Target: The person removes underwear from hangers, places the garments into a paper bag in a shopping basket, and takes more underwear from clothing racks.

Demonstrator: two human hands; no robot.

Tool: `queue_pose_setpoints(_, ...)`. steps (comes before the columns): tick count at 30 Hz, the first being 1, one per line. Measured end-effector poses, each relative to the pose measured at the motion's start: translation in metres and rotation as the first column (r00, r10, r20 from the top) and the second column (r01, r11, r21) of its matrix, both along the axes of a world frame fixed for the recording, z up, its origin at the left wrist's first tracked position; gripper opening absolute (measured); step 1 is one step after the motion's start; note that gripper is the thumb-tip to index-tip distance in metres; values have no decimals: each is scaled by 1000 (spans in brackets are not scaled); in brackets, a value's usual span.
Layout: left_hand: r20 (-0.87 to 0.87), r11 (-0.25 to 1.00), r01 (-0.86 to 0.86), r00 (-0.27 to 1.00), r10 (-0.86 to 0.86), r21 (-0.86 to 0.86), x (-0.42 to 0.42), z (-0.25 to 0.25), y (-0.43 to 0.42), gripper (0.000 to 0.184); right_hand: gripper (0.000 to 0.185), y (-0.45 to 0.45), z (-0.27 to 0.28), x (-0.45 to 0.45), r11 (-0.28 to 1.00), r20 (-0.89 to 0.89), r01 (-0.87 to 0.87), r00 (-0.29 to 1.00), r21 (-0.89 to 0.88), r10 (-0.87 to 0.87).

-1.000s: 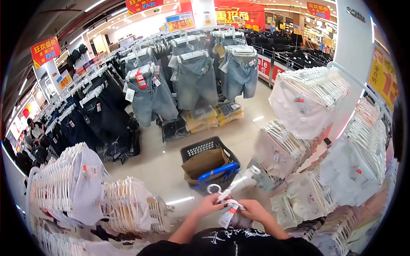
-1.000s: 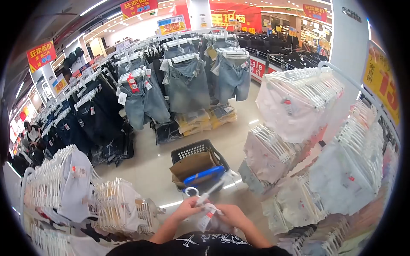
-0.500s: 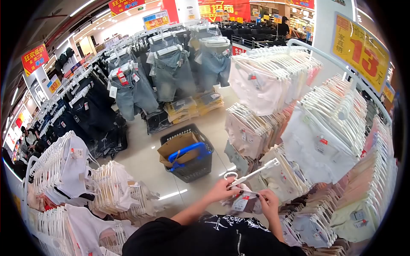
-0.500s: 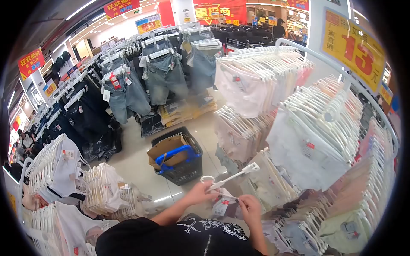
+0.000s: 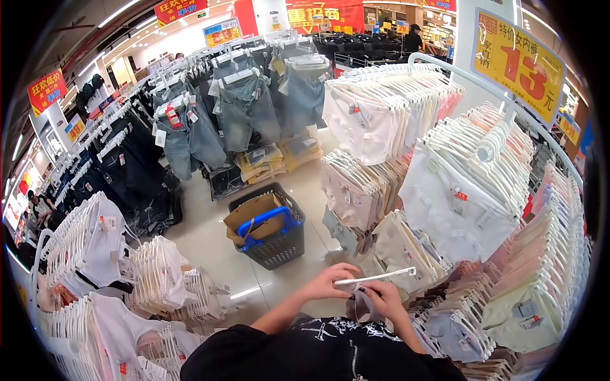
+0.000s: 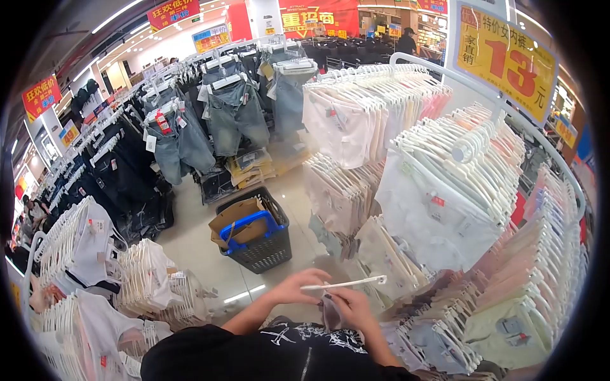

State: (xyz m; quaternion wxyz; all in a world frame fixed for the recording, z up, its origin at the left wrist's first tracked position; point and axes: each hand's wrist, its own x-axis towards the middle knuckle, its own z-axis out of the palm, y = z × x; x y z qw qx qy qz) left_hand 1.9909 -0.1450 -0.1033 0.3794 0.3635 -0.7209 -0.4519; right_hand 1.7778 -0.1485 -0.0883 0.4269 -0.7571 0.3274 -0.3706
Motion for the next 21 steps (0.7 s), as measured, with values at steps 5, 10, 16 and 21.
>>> queue_pose_setpoints(5, -41, 882, 76, 997, -64, 464, 2, 8, 13, 42, 15, -7, 13, 4, 989, -85, -131, 989, -75, 124)
queue_pose_setpoints(10, -54, 933, 56, 998, -39, 356, 10, 0, 11, 41, 15, -15, 20, -1, 987, -154, -155, 977, -43, 147)
queue_pose_setpoints(16, 24, 927, -66, 998, 62, 368, 31, 9, 19, 43, 11, -18, 46, -16, 991, -214, -115, 972, -66, 98)
queue_pose_setpoints(21, 183, 953, -184, 973, 142, 241, 63, -9, 19, 43, 9, -26, 59, -37, 998, -167, -14, 986, -64, 3)
